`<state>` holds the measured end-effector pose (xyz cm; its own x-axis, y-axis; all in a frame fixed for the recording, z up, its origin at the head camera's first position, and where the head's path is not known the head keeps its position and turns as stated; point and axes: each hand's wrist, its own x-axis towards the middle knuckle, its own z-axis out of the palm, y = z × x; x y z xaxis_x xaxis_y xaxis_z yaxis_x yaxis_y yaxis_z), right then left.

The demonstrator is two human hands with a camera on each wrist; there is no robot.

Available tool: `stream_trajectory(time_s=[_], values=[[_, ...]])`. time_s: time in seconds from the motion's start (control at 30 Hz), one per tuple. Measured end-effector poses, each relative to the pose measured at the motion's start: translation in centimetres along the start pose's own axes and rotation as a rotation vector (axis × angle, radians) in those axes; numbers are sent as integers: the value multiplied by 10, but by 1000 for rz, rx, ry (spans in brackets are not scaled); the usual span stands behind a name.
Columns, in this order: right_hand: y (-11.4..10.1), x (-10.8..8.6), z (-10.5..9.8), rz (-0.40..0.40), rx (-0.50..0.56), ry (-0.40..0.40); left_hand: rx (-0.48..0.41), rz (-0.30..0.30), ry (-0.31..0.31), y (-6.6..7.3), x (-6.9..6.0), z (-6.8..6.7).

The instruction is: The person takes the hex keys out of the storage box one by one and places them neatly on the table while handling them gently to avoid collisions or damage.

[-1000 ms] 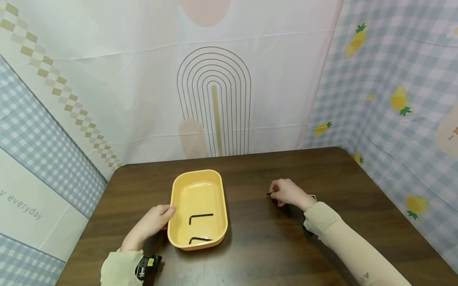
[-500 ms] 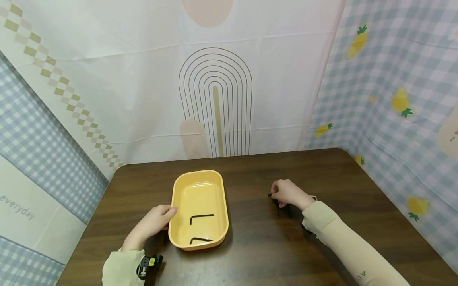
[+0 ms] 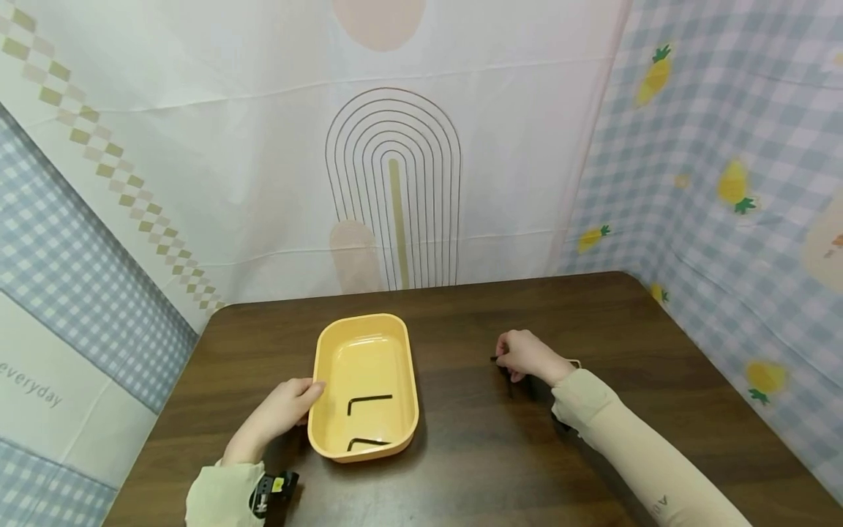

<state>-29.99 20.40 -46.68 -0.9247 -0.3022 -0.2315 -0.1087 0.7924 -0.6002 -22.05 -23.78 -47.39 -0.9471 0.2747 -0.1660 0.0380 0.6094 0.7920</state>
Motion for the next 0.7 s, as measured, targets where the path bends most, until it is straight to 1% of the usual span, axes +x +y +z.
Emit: stream_trajectory(time_s=[0.07,0.27,0.53,0.7], values=[[-1,1,1,0,0,-1,-1,-3,-4,-1,-1,0],[-1,1,2,11,-4,4,4,13,-1,-2,0,-1],[-2,0,1,5,-6,8,-24,-1,-5,0,-1,-1],[-2,0,1,13,-4,3,-15,-4,-2,1,-1,0]])
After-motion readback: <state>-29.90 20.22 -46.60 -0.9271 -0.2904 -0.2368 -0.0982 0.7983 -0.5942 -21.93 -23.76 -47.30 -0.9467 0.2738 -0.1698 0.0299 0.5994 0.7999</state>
